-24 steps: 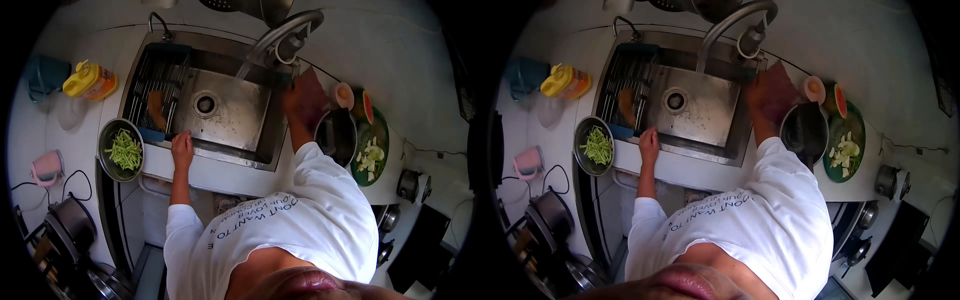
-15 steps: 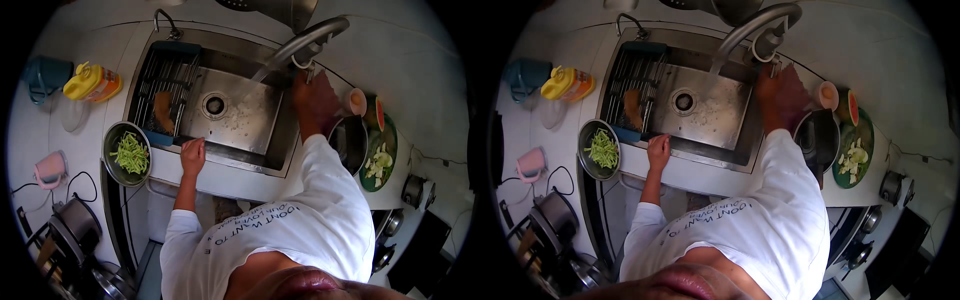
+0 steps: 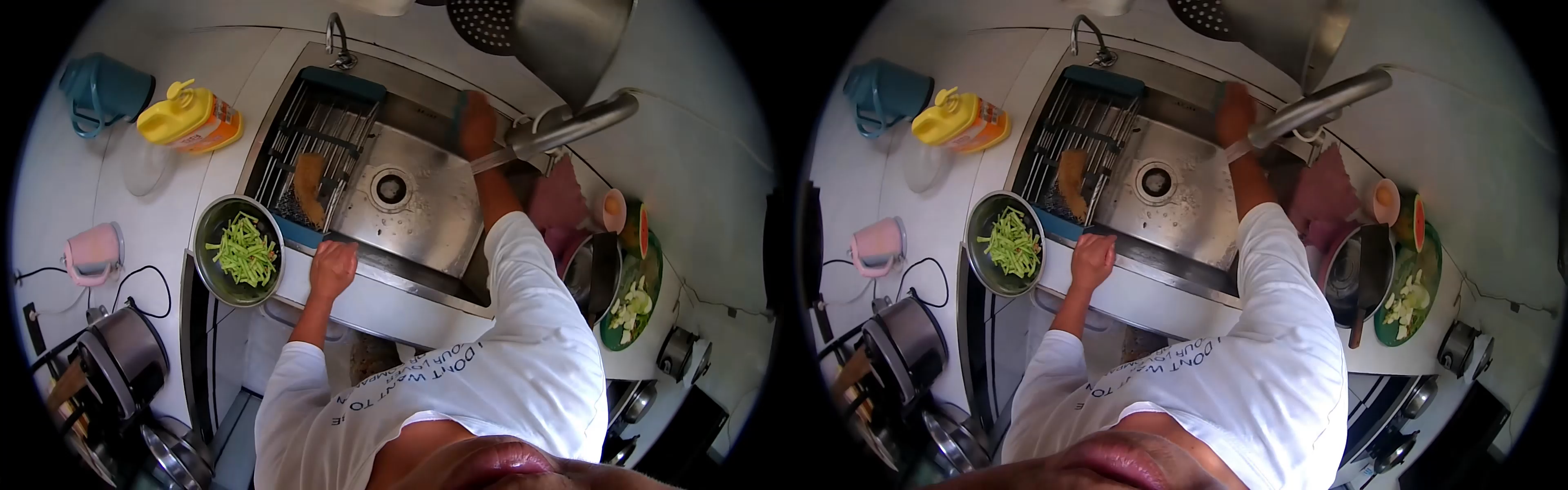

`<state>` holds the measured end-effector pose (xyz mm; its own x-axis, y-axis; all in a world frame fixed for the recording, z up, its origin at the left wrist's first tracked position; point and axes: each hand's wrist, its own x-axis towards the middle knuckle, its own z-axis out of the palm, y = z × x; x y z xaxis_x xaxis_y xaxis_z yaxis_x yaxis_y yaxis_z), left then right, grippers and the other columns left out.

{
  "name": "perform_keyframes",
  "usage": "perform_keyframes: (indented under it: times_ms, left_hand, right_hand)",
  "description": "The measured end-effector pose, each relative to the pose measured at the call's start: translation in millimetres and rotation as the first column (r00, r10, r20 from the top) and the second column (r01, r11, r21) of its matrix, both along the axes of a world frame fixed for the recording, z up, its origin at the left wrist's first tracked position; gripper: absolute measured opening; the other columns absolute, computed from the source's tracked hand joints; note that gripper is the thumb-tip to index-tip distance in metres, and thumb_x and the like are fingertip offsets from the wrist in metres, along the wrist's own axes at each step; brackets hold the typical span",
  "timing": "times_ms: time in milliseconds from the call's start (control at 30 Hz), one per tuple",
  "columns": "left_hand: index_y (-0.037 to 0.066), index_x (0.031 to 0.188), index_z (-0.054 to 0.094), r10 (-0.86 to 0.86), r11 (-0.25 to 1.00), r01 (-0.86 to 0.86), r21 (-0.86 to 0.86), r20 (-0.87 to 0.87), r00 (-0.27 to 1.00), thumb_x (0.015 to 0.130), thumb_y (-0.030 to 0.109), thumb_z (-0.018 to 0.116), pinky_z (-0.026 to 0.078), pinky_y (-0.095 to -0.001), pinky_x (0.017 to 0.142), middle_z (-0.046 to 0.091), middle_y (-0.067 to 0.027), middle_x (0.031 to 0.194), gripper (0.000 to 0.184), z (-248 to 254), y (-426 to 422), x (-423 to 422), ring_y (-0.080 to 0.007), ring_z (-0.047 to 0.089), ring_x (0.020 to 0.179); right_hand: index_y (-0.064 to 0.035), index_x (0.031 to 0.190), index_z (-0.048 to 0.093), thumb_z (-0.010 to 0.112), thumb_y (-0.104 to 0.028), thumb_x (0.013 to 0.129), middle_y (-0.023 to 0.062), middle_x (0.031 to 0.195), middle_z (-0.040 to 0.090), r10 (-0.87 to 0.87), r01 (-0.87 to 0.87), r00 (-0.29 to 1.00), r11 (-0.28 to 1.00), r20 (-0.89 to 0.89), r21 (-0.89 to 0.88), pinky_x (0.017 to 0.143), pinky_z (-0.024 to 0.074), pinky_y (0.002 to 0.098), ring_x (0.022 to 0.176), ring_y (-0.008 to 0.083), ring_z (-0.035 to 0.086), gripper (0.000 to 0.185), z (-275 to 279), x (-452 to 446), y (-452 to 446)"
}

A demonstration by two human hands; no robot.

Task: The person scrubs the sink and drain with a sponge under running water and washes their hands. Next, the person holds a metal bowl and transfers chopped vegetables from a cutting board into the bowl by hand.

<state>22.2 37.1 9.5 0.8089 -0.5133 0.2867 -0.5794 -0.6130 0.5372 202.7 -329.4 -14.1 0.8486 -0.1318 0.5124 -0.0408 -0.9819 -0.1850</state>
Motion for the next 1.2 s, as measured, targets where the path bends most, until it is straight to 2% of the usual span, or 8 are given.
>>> perform_keyframes:
  times_ms: [100, 167, 233, 300, 400, 700, 1033, 1200]
  left_hand:
    - [0.005, 0.085, 0.060, 0.041, 0.999, -0.042, -0.007, -0.046, 0.998, 0.065, 0.002, 0.062, 0.043, -0.0373, 0.073, 0.058, -0.0087, 0.071, 0.021, 3.5, 0.6, -2.1, -0.0254, 0.056, 0.073]
    - [0.005, 0.084, 0.059, 0.044, 0.999, -0.045, -0.019, -0.046, 0.998, 0.065, 0.002, 0.063, 0.043, -0.0373, 0.073, 0.057, -0.0086, 0.071, 0.020, 2.9, 1.1, 0.5, -0.0255, 0.056, 0.073]
    - [0.006, 0.083, 0.059, 0.035, 0.999, -0.035, 0.000, -0.050, 0.998, 0.065, 0.002, 0.062, 0.043, -0.0374, 0.073, 0.057, -0.0084, 0.070, 0.019, 3.3, 2.8, 1.7, -0.0256, 0.056, 0.072]
    - [0.006, 0.081, 0.059, 0.043, 0.999, -0.042, 0.008, -0.054, 0.998, 0.065, 0.004, 0.062, 0.043, -0.0375, 0.072, 0.057, -0.0084, 0.070, 0.016, 3.4, 1.2, 1.8, -0.0257, 0.056, 0.072]
    - [0.007, 0.075, 0.058, 0.060, 0.997, -0.058, 0.043, -0.033, 0.998, 0.067, 0.006, 0.061, 0.043, -0.0378, 0.072, 0.056, -0.0090, 0.068, 0.009, 3.1, -0.5, 0.6, -0.0260, 0.055, 0.070]
    - [0.007, 0.080, 0.060, 0.060, 0.997, -0.061, 0.057, 0.013, 0.998, 0.069, 0.006, 0.060, 0.044, -0.0368, 0.071, 0.058, -0.0097, 0.070, 0.011, -13.0, -4.7, 0.1, -0.0267, 0.056, 0.068]
    - [0.005, 0.080, 0.063, 0.043, 0.994, -0.046, 0.104, 0.030, 0.999, 0.072, 0.010, 0.059, 0.044, -0.0373, 0.070, 0.059, -0.0103, 0.069, 0.010, -9.3, -5.4, -5.6, -0.0282, 0.056, 0.067]
    - [0.006, 0.080, 0.062, 0.029, 0.996, -0.030, 0.086, 0.017, 0.999, 0.073, 0.011, 0.059, 0.044, -0.0377, 0.071, 0.059, -0.0107, 0.070, 0.009, -9.4, -3.3, -7.2, -0.0280, 0.057, 0.069]
  right_hand:
    - [0.0001, 0.114, 0.052, 0.050, -0.011, 0.084, 0.0184, 0.120, 0.050, 0.371, -0.375, 0.922, 0.927, -0.113, -0.016, 0.093, 0.0366, 0.0446, 0.110, 0.0340, 0.047, 0.032, -9.1, -18.2, 29.3]
    - [-0.0014, 0.110, 0.053, 0.046, -0.009, 0.084, 0.0182, 0.112, 0.054, 0.505, -0.463, 0.851, 0.851, -0.145, 0.248, 0.086, 0.0407, 0.0432, 0.100, 0.0353, 0.052, 0.028, -16.3, -53.7, 38.1]
    - [-0.0021, 0.113, 0.050, 0.046, -0.017, 0.090, 0.0171, 0.111, 0.055, 0.320, -0.023, 0.870, 0.786, -0.374, 0.618, 0.082, 0.0448, 0.0388, 0.095, 0.0319, 0.056, 0.028, 1.3, -82.5, 42.5]
    - [-0.0025, 0.116, 0.048, 0.047, -0.026, 0.091, 0.0129, 0.106, 0.057, 0.125, 0.274, 0.942, 0.248, -0.311, 0.929, 0.077, 0.0473, 0.0345, 0.090, 0.0255, 0.058, 0.034, -32.6, -94.3, 21.3]
    - [-0.0009, 0.118, 0.046, 0.049, -0.028, 0.091, 0.0092, 0.101, 0.058, 0.184, 0.181, 0.976, -0.408, -0.114, 0.895, 0.077, 0.0465, 0.0320, 0.091, 0.0201, 0.057, 0.039, -13.0, -117.1, 2.6]
    - [0.0000, 0.088, 0.055, 0.055, -0.021, 0.084, 0.0048, 0.075, 0.055, 0.210, 0.298, 0.858, 0.540, -0.469, 0.787, 0.062, 0.0408, 0.0294, 0.068, 0.0117, 0.048, 0.021, 77.0, -205.9, -27.8]
    - [0.0003, 0.091, 0.054, 0.055, -0.015, 0.079, 0.0147, 0.077, 0.055, -0.170, 0.403, 0.904, 0.642, -0.392, 0.653, 0.066, 0.0435, 0.0298, 0.071, 0.0191, 0.055, 0.019, 87.2, -350.7, -26.2]
    - [-0.0018, 0.118, 0.049, 0.049, 0.000, 0.072, 0.0202, 0.114, 0.054, -0.139, 0.199, 0.959, 0.951, -0.247, 0.237, 0.093, 0.0377, 0.0407, 0.107, 0.0349, 0.051, 0.046, 41.8, -413.3, -22.6]
